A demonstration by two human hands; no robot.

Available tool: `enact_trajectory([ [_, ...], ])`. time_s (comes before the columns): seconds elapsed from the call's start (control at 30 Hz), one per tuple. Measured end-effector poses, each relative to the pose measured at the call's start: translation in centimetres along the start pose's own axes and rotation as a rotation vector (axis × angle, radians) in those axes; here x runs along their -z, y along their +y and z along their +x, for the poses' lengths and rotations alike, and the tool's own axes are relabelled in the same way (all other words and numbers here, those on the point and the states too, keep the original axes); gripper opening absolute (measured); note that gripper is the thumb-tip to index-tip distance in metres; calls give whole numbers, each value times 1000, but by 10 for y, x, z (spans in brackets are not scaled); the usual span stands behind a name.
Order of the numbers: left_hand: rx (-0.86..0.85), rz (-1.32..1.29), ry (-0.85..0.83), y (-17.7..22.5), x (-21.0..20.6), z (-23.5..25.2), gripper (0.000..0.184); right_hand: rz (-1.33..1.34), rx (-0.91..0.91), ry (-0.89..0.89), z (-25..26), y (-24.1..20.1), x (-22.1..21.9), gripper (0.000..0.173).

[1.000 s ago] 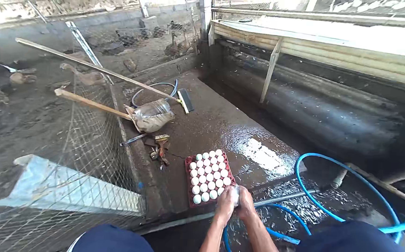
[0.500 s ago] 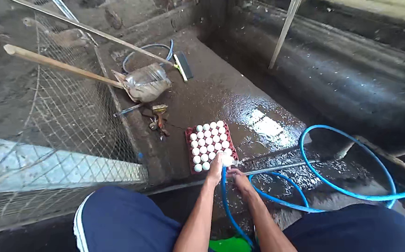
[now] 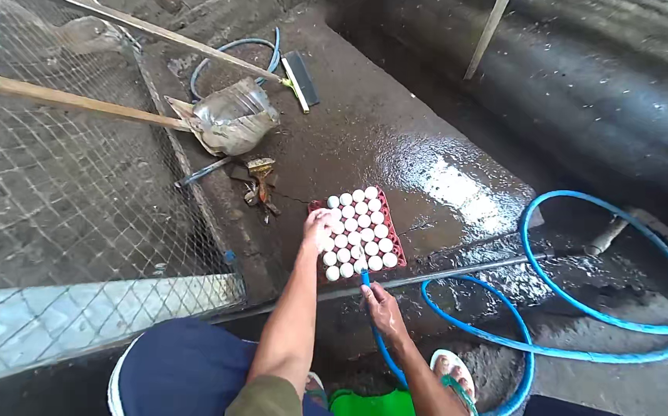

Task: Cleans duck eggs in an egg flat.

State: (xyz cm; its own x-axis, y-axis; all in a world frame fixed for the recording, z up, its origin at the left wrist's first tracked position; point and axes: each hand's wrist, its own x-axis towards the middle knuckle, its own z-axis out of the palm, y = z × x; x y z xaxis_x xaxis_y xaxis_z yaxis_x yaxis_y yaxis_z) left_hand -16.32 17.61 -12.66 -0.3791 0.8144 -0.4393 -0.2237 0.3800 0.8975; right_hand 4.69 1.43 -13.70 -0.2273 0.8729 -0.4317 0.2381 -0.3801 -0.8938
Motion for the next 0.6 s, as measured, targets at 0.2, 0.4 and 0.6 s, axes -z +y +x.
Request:
enact_trajectory([
  [0.2,-97,164,193,-4,25,56,53,260,24,130,0,10,-19,32],
  [0.4,-186,529,287,-22,21,84,63,302,124,169,5,9,-21,50],
  [0.6,-116,613,229,-31,15,91,60,113,101,171,12,5,-22,48],
])
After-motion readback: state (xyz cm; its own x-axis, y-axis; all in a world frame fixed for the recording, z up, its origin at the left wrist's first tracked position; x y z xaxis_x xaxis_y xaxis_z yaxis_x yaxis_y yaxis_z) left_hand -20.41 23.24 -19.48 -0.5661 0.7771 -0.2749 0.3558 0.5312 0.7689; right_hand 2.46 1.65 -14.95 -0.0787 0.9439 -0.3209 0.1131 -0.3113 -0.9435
